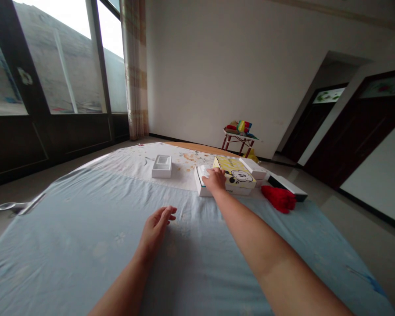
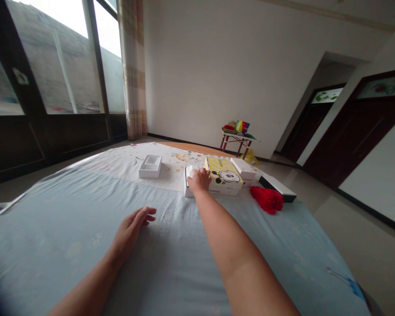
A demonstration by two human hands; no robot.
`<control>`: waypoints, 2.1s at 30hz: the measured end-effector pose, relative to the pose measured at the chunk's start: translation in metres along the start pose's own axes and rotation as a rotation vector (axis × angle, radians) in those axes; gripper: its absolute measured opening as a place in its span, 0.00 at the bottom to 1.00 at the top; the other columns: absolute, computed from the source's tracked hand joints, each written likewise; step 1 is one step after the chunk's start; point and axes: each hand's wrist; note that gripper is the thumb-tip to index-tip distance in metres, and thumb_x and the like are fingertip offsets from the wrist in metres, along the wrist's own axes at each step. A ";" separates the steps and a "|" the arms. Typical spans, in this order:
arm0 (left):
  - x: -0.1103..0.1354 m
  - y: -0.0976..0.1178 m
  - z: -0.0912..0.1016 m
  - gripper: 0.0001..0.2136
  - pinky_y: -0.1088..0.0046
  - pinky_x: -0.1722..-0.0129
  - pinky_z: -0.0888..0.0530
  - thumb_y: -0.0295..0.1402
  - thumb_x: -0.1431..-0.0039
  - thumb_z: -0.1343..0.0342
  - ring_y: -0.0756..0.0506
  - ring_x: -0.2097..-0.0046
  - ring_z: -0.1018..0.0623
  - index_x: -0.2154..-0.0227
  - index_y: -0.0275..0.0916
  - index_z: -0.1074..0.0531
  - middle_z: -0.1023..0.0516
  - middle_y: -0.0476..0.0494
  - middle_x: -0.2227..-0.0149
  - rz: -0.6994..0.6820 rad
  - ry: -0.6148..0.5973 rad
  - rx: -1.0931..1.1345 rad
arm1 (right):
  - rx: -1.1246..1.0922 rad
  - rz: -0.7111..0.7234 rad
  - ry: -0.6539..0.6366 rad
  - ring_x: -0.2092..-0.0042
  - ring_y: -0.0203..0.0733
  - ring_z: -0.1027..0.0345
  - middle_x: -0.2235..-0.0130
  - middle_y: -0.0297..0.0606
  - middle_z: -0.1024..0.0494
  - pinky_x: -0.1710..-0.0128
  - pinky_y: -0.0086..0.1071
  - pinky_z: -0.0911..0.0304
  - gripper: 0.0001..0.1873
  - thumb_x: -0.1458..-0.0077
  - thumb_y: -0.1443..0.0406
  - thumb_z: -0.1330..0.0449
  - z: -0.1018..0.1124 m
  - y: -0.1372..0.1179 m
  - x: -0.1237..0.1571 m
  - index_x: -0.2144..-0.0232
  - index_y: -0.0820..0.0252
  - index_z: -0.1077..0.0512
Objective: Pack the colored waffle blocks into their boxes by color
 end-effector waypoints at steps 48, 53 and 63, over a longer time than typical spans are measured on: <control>-0.007 0.025 -0.015 0.24 0.67 0.70 0.28 0.52 0.52 0.53 0.42 0.67 0.22 0.69 0.34 0.26 0.21 0.36 0.64 0.050 0.003 -0.132 | -0.613 0.238 0.128 0.59 0.42 0.34 0.64 0.41 0.26 0.60 0.36 0.36 0.12 0.51 0.73 0.49 0.001 0.069 0.139 0.67 0.59 0.29; -0.056 0.049 -0.020 0.21 0.70 0.71 0.28 0.47 0.50 0.54 0.42 0.67 0.21 0.65 0.34 0.27 0.21 0.39 0.68 0.024 -0.024 -0.344 | -0.628 0.263 0.079 0.58 0.44 0.34 0.64 0.41 0.26 0.59 0.38 0.36 0.12 0.51 0.73 0.50 -0.002 0.070 0.140 0.67 0.58 0.30; -0.164 0.007 0.021 0.23 0.59 0.53 0.36 0.38 0.53 0.48 0.33 0.47 0.34 0.52 0.38 0.33 0.38 0.31 0.47 -0.075 0.174 -0.953 | -0.573 0.316 0.048 0.60 0.44 0.36 0.67 0.39 0.28 0.60 0.38 0.38 0.11 0.51 0.75 0.49 -0.006 0.065 0.139 0.68 0.58 0.31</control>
Point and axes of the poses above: each hand's wrist, its own x-axis away from the middle knuckle, its own z-axis out of the back of the hand, y = z × x
